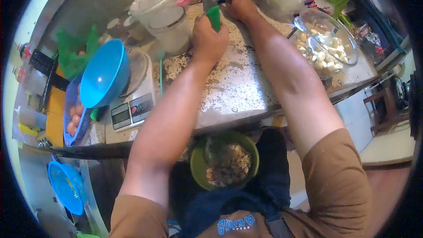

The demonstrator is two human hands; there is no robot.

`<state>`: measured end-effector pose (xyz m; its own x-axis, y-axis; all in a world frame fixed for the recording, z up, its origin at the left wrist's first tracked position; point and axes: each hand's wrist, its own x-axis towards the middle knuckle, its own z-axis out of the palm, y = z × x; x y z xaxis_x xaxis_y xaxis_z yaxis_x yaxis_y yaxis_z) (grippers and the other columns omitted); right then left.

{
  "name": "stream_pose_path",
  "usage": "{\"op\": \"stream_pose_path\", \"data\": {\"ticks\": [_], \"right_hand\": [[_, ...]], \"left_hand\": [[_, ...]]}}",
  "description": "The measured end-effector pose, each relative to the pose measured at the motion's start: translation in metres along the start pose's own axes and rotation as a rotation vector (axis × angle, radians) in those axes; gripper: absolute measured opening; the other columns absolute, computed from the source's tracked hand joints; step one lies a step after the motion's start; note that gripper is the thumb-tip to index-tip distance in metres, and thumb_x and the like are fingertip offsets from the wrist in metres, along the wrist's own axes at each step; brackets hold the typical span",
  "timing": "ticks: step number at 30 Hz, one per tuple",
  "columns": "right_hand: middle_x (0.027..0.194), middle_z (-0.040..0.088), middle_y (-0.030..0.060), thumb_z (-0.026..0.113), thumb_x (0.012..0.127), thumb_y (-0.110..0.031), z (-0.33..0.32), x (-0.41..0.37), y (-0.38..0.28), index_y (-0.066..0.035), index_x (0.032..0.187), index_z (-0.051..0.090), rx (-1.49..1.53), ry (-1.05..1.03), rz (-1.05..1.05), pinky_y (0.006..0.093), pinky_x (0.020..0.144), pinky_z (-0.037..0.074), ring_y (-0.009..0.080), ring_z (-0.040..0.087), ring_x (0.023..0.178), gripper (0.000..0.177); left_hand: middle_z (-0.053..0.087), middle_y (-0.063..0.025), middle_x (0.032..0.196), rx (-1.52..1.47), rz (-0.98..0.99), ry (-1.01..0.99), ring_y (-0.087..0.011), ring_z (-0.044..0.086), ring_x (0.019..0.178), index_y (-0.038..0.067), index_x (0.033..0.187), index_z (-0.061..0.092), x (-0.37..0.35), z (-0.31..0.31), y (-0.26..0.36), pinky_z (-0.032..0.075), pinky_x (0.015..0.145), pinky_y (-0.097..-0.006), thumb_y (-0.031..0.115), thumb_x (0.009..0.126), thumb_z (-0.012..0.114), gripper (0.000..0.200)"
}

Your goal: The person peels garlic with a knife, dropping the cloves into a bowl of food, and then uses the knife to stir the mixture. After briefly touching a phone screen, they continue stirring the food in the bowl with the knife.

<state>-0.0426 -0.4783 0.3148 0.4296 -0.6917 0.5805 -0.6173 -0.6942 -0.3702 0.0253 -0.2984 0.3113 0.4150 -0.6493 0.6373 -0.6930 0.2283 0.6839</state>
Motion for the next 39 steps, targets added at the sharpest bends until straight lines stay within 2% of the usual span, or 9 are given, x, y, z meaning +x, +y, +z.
{"op": "stream_pose_path", "data": {"ticks": [2,12,14,22,24,30,34,36,39], "right_hand": [[0.102,0.064,0.0173,0.058,0.081,-0.021,-0.006,0.000,-0.002,-0.022,0.129,0.049,-0.008,-0.108,0.030,0.0460,0.084,0.048,0.0358,0.061,0.094,0.049],[0.098,0.065,0.0185,0.057,0.082,-0.022,-0.001,0.002,0.000,-0.018,0.126,0.050,0.008,0.006,0.013,0.0466,0.083,0.048,0.0352,0.062,0.093,0.046],[0.097,0.065,0.0206,0.066,0.074,-0.030,0.003,0.004,0.002,-0.013,0.127,0.047,0.028,0.029,0.008,0.0470,0.078,0.050,0.0374,0.063,0.089,0.059],[0.098,0.064,0.0207,0.065,0.076,-0.032,0.009,0.005,0.005,-0.017,0.132,0.042,0.024,0.057,-0.076,0.0468,0.078,0.050,0.0373,0.063,0.090,0.063],[0.098,0.064,0.0206,0.065,0.076,-0.033,0.008,0.005,0.004,-0.020,0.134,0.041,0.018,0.052,-0.078,0.0465,0.078,0.051,0.0372,0.063,0.089,0.064],[0.101,0.064,0.0193,0.066,0.077,-0.032,0.005,0.003,-0.001,-0.026,0.136,0.038,-0.071,-0.062,-0.016,0.0460,0.077,0.051,0.0368,0.063,0.091,0.066],[0.102,0.064,0.0200,0.064,0.077,-0.029,0.008,0.006,0.003,-0.023,0.137,0.036,-0.084,-0.026,-0.029,0.0471,0.078,0.050,0.0378,0.063,0.091,0.066],[0.101,0.064,0.0203,0.062,0.078,-0.028,0.006,0.006,0.002,-0.020,0.137,0.036,-0.067,0.005,-0.027,0.0477,0.079,0.050,0.0385,0.063,0.091,0.065],[0.101,0.062,0.0230,0.056,0.083,-0.020,0.003,0.004,-0.003,-0.019,0.136,0.034,0.029,0.020,0.043,0.0490,0.083,0.048,0.0398,0.060,0.094,0.057]], "left_hand": [[0.057,-0.0204,0.087,0.020,0.016,0.038,-0.0379,0.057,0.083,0.000,0.087,0.056,0.004,0.002,-0.004,0.045,0.072,-0.0460,0.017,0.074,0.060,0.022],[0.058,-0.0209,0.079,-0.055,0.035,0.079,-0.0367,0.058,0.077,-0.002,0.085,0.055,0.008,-0.003,-0.008,0.045,0.068,-0.0438,0.016,0.074,0.060,0.021],[0.058,-0.0212,0.079,-0.063,0.024,0.085,-0.0367,0.058,0.076,-0.002,0.084,0.054,0.009,-0.003,-0.008,0.045,0.068,-0.0438,0.016,0.074,0.060,0.021],[0.058,-0.0218,0.076,-0.058,-0.001,0.099,-0.0380,0.059,0.072,-0.003,0.083,0.054,0.010,-0.006,-0.008,0.046,0.066,-0.0443,0.015,0.073,0.060,0.021],[0.061,-0.0120,0.074,-0.017,0.030,0.129,-0.0238,0.059,0.069,0.003,0.082,0.056,0.010,-0.003,-0.012,0.047,0.065,-0.0355,0.016,0.074,0.064,0.018],[0.060,-0.0120,0.073,-0.042,0.093,0.139,-0.0215,0.058,0.068,0.002,0.082,0.056,0.012,0.000,-0.017,0.047,0.065,-0.0350,0.016,0.075,0.063,0.017],[0.061,-0.0128,0.075,-0.039,0.074,0.136,-0.0219,0.059,0.069,0.001,0.083,0.056,0.013,-0.002,-0.011,0.047,0.065,-0.0348,0.016,0.075,0.063,0.018],[0.058,-0.0205,0.079,-0.111,0.014,0.121,-0.0377,0.057,0.078,-0.001,0.081,0.055,0.011,-0.005,-0.006,0.045,0.070,-0.0443,0.014,0.073,0.060,0.018],[0.057,-0.0205,0.079,-0.102,0.035,0.119,-0.0375,0.057,0.078,-0.002,0.082,0.055,0.011,-0.005,-0.009,0.046,0.070,-0.0439,0.014,0.073,0.060,0.018]]}}
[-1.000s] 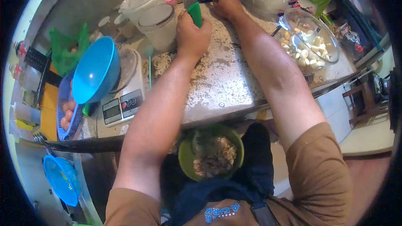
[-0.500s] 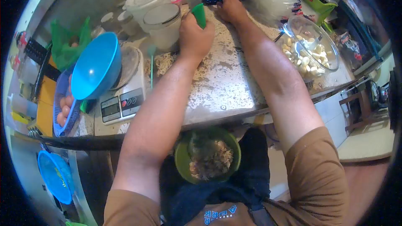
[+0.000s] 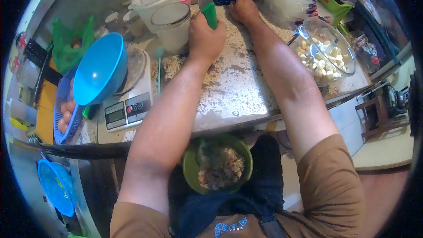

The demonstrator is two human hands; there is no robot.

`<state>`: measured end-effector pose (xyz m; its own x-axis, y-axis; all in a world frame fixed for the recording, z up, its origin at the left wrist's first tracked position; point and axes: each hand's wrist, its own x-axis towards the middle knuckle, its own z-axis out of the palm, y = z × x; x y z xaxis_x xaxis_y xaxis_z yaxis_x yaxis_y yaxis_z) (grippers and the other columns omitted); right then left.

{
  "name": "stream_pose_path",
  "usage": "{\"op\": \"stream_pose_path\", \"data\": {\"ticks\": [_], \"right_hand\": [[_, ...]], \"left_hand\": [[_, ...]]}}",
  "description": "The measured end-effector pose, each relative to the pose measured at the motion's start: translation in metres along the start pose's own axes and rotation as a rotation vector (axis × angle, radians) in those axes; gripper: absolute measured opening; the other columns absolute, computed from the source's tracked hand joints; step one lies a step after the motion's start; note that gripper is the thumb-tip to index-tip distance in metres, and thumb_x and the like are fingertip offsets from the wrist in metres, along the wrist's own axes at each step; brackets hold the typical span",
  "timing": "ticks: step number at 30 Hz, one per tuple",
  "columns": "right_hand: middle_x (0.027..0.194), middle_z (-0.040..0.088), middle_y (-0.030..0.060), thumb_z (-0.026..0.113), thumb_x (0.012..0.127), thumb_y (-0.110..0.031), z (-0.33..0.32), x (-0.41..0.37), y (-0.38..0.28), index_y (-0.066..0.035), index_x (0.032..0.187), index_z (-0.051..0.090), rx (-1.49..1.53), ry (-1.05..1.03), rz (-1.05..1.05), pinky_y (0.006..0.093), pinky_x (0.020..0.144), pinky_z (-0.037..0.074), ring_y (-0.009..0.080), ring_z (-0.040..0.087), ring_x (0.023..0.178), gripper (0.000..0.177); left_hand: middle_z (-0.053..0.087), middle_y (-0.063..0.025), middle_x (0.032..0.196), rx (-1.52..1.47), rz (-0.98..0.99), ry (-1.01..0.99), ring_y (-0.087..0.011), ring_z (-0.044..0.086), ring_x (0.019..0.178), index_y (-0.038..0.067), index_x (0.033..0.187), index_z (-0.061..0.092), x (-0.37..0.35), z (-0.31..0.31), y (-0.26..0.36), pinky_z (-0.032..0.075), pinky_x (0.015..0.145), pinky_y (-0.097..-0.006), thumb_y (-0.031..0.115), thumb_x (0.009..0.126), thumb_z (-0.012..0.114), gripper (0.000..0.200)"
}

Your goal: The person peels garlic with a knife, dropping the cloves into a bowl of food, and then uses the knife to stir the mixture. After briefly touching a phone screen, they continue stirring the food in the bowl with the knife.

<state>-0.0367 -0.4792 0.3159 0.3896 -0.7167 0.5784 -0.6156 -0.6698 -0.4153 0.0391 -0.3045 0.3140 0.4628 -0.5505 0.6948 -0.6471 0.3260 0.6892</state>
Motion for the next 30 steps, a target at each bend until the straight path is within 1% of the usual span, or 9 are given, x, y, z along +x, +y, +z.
{"op": "stream_pose_path", "data": {"ticks": [6,9,14,19,20,21,25,27,30], "right_hand": [[0.098,0.063,0.0230,0.058,0.082,-0.023,0.001,0.000,0.007,-0.016,0.134,0.037,-0.061,-0.013,-0.013,0.0492,0.081,0.048,0.0404,0.060,0.092,0.057],[0.100,0.064,0.0211,0.063,0.076,-0.030,0.004,0.002,0.008,-0.010,0.128,0.044,-0.107,-0.022,-0.003,0.0474,0.081,0.050,0.0387,0.062,0.092,0.059],[0.096,0.065,0.0213,0.061,0.074,-0.027,0.004,0.002,0.008,-0.007,0.112,0.057,-0.085,0.018,-0.025,0.0473,0.080,0.050,0.0375,0.063,0.089,0.043],[0.091,0.065,0.0212,0.061,0.074,-0.025,0.013,0.007,0.017,-0.007,0.104,0.061,-0.070,0.064,-0.091,0.0477,0.078,0.051,0.0377,0.063,0.085,0.035],[0.090,0.066,0.0211,0.060,0.074,-0.025,0.015,0.007,0.019,-0.008,0.102,0.061,-0.066,0.076,-0.094,0.0479,0.077,0.051,0.0377,0.064,0.084,0.033],[0.090,0.066,0.0211,0.060,0.074,-0.025,0.012,0.006,0.015,-0.008,0.102,0.061,-0.066,0.075,-0.093,0.0479,0.077,0.051,0.0377,0.064,0.084,0.033],[0.096,0.065,0.0190,0.061,0.075,-0.020,0.000,-0.002,0.004,-0.014,0.115,0.058,-0.092,0.002,-0.057,0.0454,0.081,0.050,0.0353,0.063,0.090,0.041],[0.100,0.064,0.0181,0.060,0.076,-0.017,0.001,-0.002,0.004,-0.016,0.122,0.056,-0.089,-0.028,-0.044,0.0433,0.084,0.049,0.0345,0.061,0.095,0.046],[0.095,0.067,0.0166,0.067,0.072,-0.027,0.005,0.000,0.006,-0.018,0.123,0.055,-0.071,0.032,-0.101,0.0459,0.077,0.052,0.0351,0.065,0.086,0.052]], "left_hand": [[0.058,-0.0213,0.078,-0.014,-0.082,-0.056,-0.0378,0.058,0.074,-0.003,0.082,0.055,-0.002,-0.002,0.004,0.046,0.067,-0.0445,0.015,0.074,0.060,0.020],[0.058,-0.0219,0.077,0.059,0.000,0.013,-0.0377,0.058,0.072,-0.003,0.081,0.055,-0.001,0.000,-0.001,0.045,0.065,-0.0447,0.015,0.074,0.060,0.020],[0.058,-0.0217,0.076,0.042,-0.006,0.005,-0.0374,0.058,0.072,-0.003,0.080,0.054,-0.001,0.000,-0.001,0.045,0.065,-0.0445,0.015,0.074,0.060,0.020],[0.058,-0.0210,0.074,0.029,-0.010,-0.009,-0.0372,0.058,0.071,-0.003,0.080,0.054,-0.001,-0.002,0.001,0.045,0.064,-0.0443,0.015,0.073,0.060,0.020],[0.060,-0.0167,0.074,0.051,-0.011,-0.001,-0.0309,0.059,0.070,0.000,0.080,0.055,0.000,-0.001,-0.001,0.046,0.065,-0.0403,0.016,0.073,0.064,0.020],[0.062,-0.0124,0.074,0.073,-0.014,0.007,-0.0245,0.060,0.068,0.002,0.080,0.056,0.000,-0.001,-0.002,0.048,0.065,-0.0364,0.018,0.073,0.068,0.021],[0.061,-0.0116,0.074,0.109,-0.021,0.002,-0.0236,0.060,0.068,0.002,0.081,0.056,0.000,-0.002,0.001,0.047,0.065,-0.0357,0.018,0.073,0.067,0.020],[0.060,-0.0216,0.076,0.021,-0.065,-0.014,-0.0371,0.059,0.074,-0.003,0.082,0.055,-0.002,-0.003,0.005,0.046,0.066,-0.0436,0.016,0.073,0.061,0.022],[0.060,-0.0214,0.077,0.051,-0.052,-0.009,-0.0369,0.060,0.074,-0.002,0.083,0.055,0.000,-0.002,0.002,0.047,0.067,-0.0433,0.016,0.073,0.061,0.022]]}}
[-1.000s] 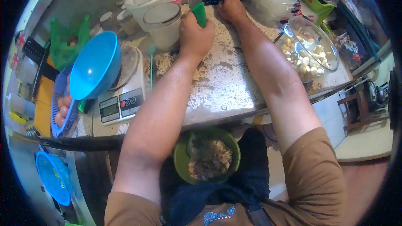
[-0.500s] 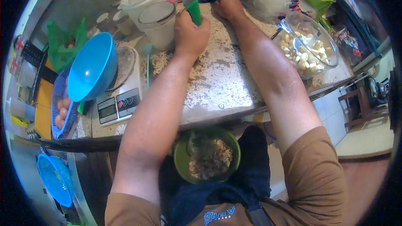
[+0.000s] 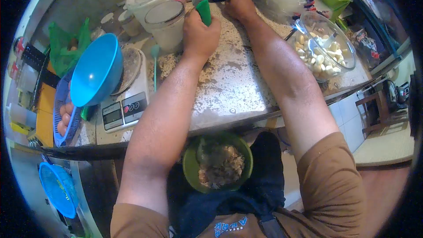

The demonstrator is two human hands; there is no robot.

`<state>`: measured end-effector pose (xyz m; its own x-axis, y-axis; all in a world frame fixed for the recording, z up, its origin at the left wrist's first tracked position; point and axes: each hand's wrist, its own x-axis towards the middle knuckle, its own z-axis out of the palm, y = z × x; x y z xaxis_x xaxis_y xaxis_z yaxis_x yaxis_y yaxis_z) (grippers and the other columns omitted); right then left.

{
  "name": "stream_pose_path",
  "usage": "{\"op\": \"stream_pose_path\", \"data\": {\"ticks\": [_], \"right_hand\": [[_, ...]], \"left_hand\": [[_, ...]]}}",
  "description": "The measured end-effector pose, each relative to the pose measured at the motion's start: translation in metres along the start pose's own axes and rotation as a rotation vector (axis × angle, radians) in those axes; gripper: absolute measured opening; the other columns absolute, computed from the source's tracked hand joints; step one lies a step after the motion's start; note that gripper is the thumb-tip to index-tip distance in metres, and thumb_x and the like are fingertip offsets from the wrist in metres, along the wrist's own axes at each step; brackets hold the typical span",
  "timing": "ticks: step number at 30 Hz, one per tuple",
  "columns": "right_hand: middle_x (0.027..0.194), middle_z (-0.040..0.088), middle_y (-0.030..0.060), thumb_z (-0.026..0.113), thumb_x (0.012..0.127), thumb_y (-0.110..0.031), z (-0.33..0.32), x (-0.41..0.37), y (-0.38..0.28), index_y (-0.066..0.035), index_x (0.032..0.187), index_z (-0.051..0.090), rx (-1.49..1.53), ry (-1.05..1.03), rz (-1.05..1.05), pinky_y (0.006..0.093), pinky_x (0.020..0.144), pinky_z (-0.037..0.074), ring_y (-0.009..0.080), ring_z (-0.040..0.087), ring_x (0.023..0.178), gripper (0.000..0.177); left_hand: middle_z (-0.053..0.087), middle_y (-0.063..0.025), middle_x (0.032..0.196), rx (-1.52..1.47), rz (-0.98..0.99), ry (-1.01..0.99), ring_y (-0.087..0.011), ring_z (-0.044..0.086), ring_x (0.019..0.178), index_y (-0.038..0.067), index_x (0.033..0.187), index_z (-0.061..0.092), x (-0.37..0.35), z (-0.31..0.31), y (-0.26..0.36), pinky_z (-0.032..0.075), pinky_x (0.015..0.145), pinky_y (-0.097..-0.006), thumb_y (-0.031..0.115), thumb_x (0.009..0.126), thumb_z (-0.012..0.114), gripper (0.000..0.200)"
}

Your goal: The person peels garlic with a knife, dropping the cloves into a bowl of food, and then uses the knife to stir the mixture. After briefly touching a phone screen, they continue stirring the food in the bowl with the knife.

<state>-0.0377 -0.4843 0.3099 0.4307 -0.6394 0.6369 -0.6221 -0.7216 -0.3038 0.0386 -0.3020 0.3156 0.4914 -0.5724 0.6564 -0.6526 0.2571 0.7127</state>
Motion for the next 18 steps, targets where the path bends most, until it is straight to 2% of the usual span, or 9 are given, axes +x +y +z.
{"op": "stream_pose_path", "data": {"ticks": [1,3,7,13,16,18], "right_hand": [[0.099,0.065,0.0172,0.063,0.074,-0.022,-0.0032,-0.0003,-0.0024,-0.018,0.124,0.053,0.003,-0.051,0.036,0.0444,0.080,0.050,0.0344,0.063,0.091,0.051],[0.102,0.064,0.0177,0.060,0.076,-0.017,-0.0043,-0.0005,-0.0046,-0.017,0.126,0.052,0.005,-0.102,0.073,0.0429,0.084,0.049,0.0337,0.061,0.096,0.050],[0.108,0.062,0.0190,0.059,0.077,-0.018,-0.0039,-0.0019,-0.0070,-0.016,0.132,0.042,0.004,-0.037,0.087,0.0436,0.086,0.048,0.0347,0.059,0.100,0.057],[0.110,0.060,0.0196,0.058,0.078,-0.017,-0.0001,-0.0013,-0.0055,-0.016,0.133,0.040,0.043,-0.008,0.049,0.0445,0.087,0.047,0.0359,0.059,0.101,0.058],[0.107,0.061,0.0195,0.057,0.078,-0.017,-0.0040,-0.0028,-0.0081,-0.018,0.134,0.039,0.015,-0.030,0.039,0.0447,0.086,0.048,0.0363,0.059,0.098,0.058],[0.106,0.062,0.0195,0.057,0.078,-0.017,-0.0054,-0.0033,-0.0093,-0.018,0.134,0.039,-0.007,-0.047,0.032,0.0448,0.085,0.048,0.0365,0.060,0.097,0.059]], "left_hand": [[0.060,-0.0214,0.077,0.000,0.000,0.000,-0.0369,0.060,0.074,-0.002,0.083,0.055,0.0007,0.0007,-0.0025,0.047,0.067,-0.0433,0.016,0.073,0.061,0.022],[0.060,-0.0114,0.073,-0.001,0.017,-0.002,-0.0231,0.059,0.068,0.002,0.081,0.056,0.0015,0.0013,-0.0051,0.047,0.066,-0.0357,0.018,0.073,0.066,0.021],[0.060,-0.0116,0.073,0.027,-0.008,-0.009,-0.0230,0.059,0.068,0.002,0.081,0.056,0.0001,0.0001,-0.0013,0.047,0.066,-0.0355,0.018,0.073,0.065,0.020],[0.062,-0.0131,0.075,0.021,-0.017,-0.010,-0.0253,0.060,0.070,0.002,0.082,0.056,0.0016,0.0016,-0.0059,0.047,0.066,-0.0368,0.019,0.074,0.065,0.021],[0.062,-0.0131,0.076,0.038,0.050,0.022,-0.0257,0.060,0.070,0.002,0.082,0.056,0.0014,0.0012,-0.0034,0.047,0.066,-0.0369,0.019,0.074,0.065,0.021],[0.059,-0.0213,0.077,-0.022,0.020,-0.009,-0.0369,0.059,0.075,-0.002,0.083,0.055,0.0000,-0.0002,-0.0006,0.046,0.067,-0.0436,0.016,0.073,0.061,0.021]]}}
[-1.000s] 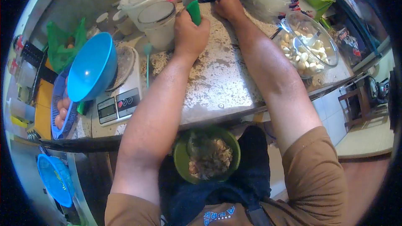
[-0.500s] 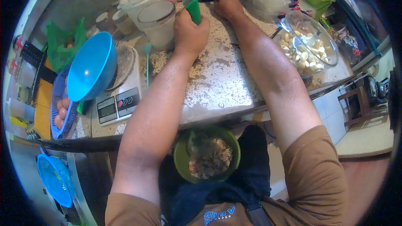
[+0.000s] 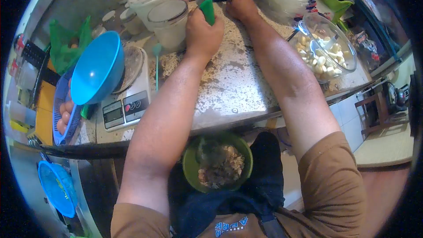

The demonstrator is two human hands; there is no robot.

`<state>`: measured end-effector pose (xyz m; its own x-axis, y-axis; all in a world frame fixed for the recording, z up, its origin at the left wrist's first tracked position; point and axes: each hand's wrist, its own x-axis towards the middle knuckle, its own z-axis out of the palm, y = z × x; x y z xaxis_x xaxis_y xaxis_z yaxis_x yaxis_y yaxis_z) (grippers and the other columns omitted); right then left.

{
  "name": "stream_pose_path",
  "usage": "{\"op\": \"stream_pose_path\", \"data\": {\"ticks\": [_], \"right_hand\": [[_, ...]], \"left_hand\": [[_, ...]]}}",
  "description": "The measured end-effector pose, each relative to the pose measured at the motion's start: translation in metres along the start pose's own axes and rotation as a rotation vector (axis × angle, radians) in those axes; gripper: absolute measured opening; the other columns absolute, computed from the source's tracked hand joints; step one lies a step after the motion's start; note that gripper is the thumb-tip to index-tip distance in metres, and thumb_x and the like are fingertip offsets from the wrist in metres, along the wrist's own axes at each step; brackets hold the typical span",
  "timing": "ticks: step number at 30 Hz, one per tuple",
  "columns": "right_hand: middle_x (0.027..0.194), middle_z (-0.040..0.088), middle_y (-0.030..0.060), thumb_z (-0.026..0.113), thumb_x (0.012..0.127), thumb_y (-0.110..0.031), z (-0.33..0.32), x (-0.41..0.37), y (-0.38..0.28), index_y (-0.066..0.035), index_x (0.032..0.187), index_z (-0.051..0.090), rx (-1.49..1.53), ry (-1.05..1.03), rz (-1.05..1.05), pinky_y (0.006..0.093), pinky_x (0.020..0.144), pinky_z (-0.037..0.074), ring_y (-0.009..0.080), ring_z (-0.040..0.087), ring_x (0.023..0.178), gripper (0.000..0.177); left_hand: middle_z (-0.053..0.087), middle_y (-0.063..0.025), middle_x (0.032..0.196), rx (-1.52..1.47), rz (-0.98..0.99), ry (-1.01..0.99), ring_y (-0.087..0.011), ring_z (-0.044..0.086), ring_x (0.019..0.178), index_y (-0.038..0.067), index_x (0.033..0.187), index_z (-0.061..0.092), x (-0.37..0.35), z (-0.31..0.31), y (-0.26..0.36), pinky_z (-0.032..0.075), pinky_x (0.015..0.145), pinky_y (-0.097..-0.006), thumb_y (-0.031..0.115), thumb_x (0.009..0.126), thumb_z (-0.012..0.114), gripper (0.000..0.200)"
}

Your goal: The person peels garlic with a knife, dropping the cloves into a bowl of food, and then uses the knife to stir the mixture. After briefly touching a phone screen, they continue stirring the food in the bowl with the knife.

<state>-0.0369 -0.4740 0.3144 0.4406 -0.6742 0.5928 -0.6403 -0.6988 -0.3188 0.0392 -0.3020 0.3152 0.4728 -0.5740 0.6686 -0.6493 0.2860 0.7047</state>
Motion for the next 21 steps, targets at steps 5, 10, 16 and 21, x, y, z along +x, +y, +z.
{"op": "stream_pose_path", "data": {"ticks": [5,10,16,21], "right_hand": [[0.104,0.062,0.0210,0.058,0.079,-0.018,0.003,0.002,0.002,-0.022,0.137,0.036,-0.045,-0.030,0.012,0.0449,0.084,0.048,0.0368,0.060,0.096,0.062],[0.105,0.062,0.0205,0.058,0.080,-0.020,0.003,0.002,0.004,-0.018,0.136,0.037,0.032,0.022,0.016,0.0459,0.083,0.048,0.0373,0.060,0.096,0.060],[0.097,0.064,0.0201,0.059,0.079,-0.026,0.015,0.009,0.016,-0.010,0.121,0.047,-0.007,0.050,-0.001,0.0478,0.078,0.050,0.0378,0.062,0.089,0.047],[0.088,0.065,0.0211,0.059,0.076,-0.026,0.016,0.009,0.018,-0.006,0.103,0.058,-0.030,0.078,-0.042,0.0492,0.074,0.051,0.0377,0.064,0.083,0.034]], "left_hand": [[0.059,-0.0208,0.077,-0.017,-0.013,0.000,-0.0370,0.059,0.075,-0.002,0.082,0.055,0.000,0.000,0.002,0.046,0.067,-0.0438,0.016,0.072,0.061,0.021],[0.059,-0.0204,0.074,0.056,0.047,0.060,-0.0378,0.059,0.072,-0.002,0.080,0.054,0.000,0.001,0.004,0.046,0.065,-0.0448,0.015,0.073,0.061,0.020],[0.062,-0.0159,0.078,0.058,-0.028,0.000,-0.0287,0.061,0.072,0.001,0.082,0.055,0.000,-0.002,0.006,0.047,0.068,-0.0394,0.020,0.073,0.066,0.024],[0.058,-0.0209,0.079,-0.003,-0.024,0.004,-0.0371,0.058,0.076,-0.002,0.081,0.054,0.000,0.001,0.001,0.045,0.067,-0.0447,0.016,0.073,0.061,0.021]]}}
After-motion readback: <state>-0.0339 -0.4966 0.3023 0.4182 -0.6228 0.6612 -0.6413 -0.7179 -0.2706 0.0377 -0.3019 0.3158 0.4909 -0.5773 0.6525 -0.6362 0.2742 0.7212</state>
